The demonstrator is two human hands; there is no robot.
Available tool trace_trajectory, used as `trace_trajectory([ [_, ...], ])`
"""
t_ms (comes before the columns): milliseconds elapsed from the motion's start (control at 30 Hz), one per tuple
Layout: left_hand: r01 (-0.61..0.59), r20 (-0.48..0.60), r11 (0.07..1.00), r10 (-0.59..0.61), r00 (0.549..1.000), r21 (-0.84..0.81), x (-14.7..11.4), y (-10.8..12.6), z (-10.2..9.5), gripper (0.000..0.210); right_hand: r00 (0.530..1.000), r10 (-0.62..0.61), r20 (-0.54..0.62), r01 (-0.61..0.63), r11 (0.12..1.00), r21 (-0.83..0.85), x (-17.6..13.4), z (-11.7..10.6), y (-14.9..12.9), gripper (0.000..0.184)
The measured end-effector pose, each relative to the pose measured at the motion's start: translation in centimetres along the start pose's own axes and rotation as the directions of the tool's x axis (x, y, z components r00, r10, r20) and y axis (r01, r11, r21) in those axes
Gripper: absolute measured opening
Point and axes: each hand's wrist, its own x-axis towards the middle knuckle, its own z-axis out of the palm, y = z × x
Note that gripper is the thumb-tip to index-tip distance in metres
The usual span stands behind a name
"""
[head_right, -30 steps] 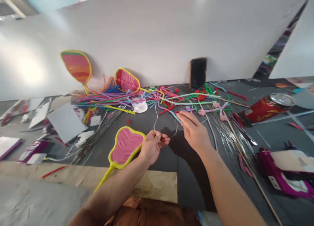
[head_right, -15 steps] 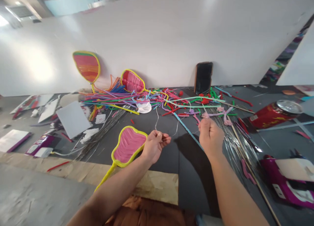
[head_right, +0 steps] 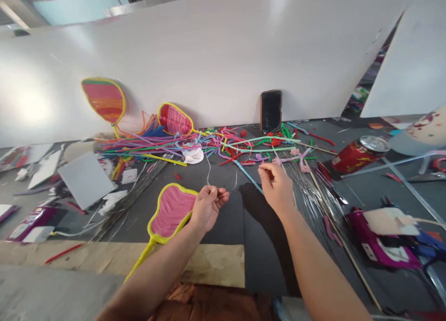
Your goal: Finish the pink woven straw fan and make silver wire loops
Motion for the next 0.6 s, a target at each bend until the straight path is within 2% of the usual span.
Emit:
trace_trajectory([
  [200, -0.104, -0.011, 0.987, 0.106, 0.994, 0.126, 0.1, -0.2, 0.1, 0.032, 0.988, -0.152, 0.029, 0.152, 0.988, -0.003, -0.1, 0.5, -0.3, 0.02],
  [433, -0.089, 0.009, 0.982, 0.089, 0.996, 0.165, -0.3, -0.1, 0.3, 0.028, 0.945, -0.296, 0.14, 0.304, 0.952, -0.04, -0.1, 1.1, -1.1, 0.029],
  [600, -0.049, 0.016, 0.99, 0.047, 0.999, 0.134, -0.4, 0.0, 0.4, 0.03, 0.917, -0.353, 0.189, 0.364, 0.931, -0.027, -0.1, 1.4, -0.6, 0.026],
])
